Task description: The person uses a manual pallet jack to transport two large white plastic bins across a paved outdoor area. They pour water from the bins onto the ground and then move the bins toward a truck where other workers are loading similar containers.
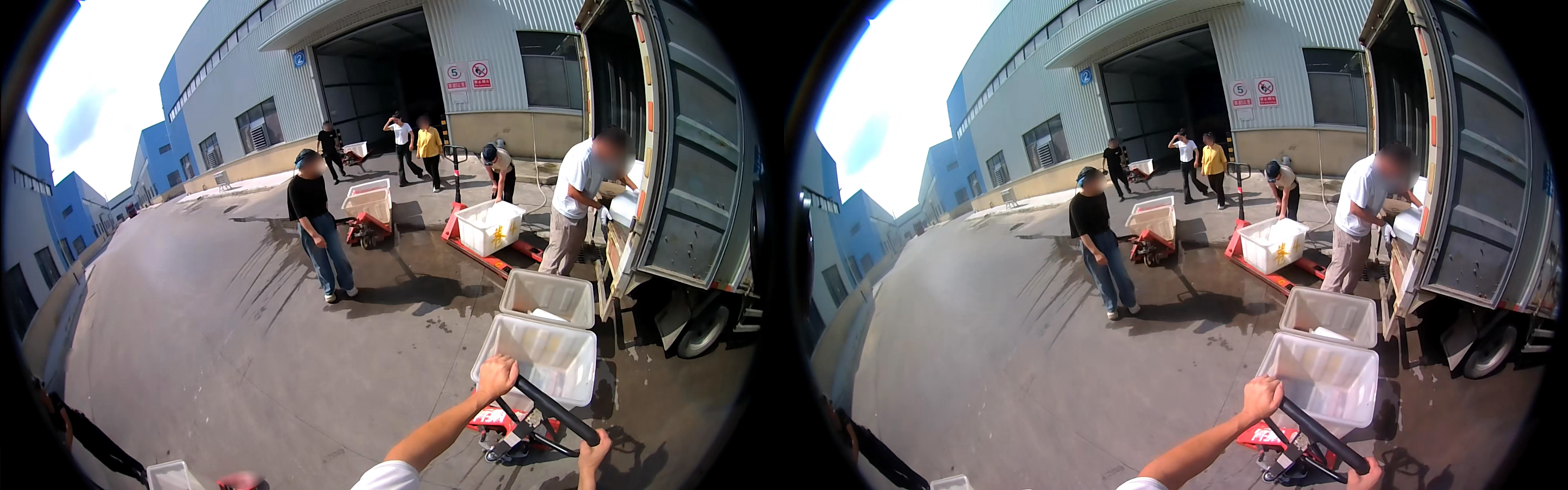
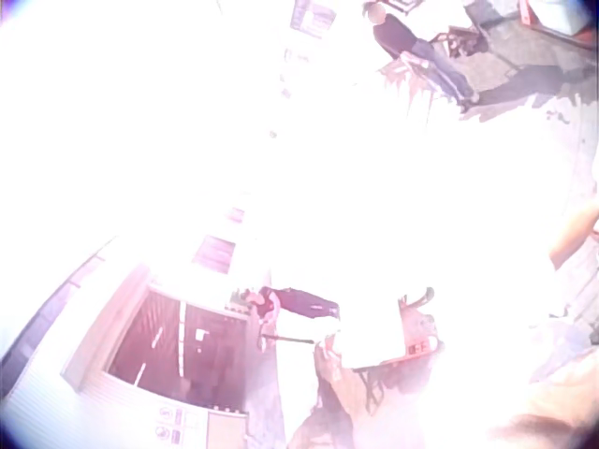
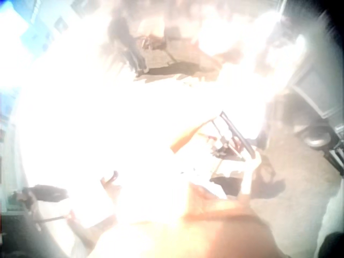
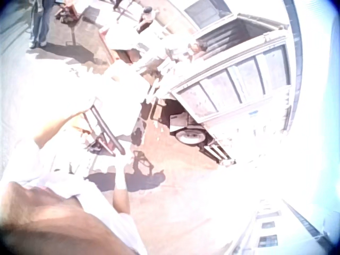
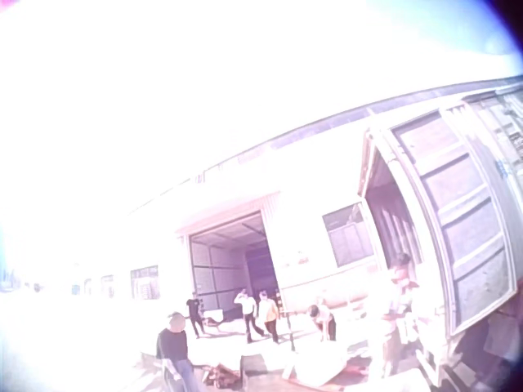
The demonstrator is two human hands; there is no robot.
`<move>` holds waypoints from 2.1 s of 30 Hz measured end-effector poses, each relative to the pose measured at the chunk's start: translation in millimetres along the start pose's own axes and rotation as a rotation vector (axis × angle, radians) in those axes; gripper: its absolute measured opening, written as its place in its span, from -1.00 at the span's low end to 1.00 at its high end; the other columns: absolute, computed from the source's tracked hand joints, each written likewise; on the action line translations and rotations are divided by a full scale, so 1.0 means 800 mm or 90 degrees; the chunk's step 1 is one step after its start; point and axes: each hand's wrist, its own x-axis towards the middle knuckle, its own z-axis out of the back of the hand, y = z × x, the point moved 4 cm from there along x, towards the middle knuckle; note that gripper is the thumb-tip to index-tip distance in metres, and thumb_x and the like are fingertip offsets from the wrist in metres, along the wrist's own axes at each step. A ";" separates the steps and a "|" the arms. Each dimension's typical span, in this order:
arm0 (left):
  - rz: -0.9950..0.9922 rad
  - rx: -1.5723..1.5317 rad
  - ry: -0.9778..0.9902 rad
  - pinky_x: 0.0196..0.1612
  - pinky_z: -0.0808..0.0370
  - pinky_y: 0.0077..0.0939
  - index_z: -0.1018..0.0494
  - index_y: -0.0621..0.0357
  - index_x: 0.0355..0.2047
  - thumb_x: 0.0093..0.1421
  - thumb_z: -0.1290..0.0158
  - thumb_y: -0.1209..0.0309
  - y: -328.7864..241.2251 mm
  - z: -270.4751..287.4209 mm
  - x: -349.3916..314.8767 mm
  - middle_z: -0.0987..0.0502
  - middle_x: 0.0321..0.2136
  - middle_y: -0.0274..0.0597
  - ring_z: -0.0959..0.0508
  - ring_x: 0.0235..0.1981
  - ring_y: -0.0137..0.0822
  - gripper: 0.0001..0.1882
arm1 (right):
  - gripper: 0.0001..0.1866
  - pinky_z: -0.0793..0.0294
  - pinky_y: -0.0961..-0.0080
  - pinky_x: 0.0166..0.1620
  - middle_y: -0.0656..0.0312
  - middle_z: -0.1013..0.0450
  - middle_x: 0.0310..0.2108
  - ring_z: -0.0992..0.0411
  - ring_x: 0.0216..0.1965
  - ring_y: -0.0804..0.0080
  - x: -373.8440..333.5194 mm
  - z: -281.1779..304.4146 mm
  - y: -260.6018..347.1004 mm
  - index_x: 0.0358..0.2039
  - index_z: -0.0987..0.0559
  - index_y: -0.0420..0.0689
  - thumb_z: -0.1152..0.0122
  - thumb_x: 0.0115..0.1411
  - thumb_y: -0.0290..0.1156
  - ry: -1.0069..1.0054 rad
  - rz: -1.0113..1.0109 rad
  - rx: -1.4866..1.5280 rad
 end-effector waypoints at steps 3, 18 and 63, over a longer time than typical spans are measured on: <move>-0.001 0.008 -0.014 -0.38 -0.41 -0.20 -0.41 0.16 -0.69 0.11 0.05 0.35 0.006 0.003 0.001 -0.44 -0.62 -0.10 -0.46 -0.49 -0.05 -0.74 | -0.81 -0.27 0.35 -0.42 0.08 -0.23 -0.66 -0.23 -0.59 0.23 0.003 -0.002 0.035 -0.57 -0.35 -0.30 -0.06 -0.26 -0.49 0.017 -0.021 0.019; -0.006 -0.006 -0.026 -0.40 -0.40 -0.21 -0.38 0.16 -0.70 0.08 0.04 0.37 0.001 0.011 0.005 -0.43 -0.64 -0.10 -0.45 -0.51 -0.06 -0.75 | -0.82 -0.37 0.34 -0.35 0.04 -0.35 -0.59 -0.36 -0.53 0.18 0.005 0.001 0.055 -0.46 -0.44 -0.29 -0.14 -0.16 -0.55 0.012 -0.008 0.044; -0.009 -0.002 -0.040 -0.43 -0.36 -0.21 -0.38 0.15 -0.69 0.08 0.04 0.37 0.004 0.020 -0.003 -0.40 -0.64 -0.13 -0.43 -0.52 -0.08 -0.76 | -0.87 -0.40 0.39 -0.32 0.11 -0.43 -0.55 -0.43 -0.47 0.30 -0.007 0.004 0.072 -0.44 -0.49 -0.26 -0.21 -0.07 -0.56 0.004 -0.032 0.041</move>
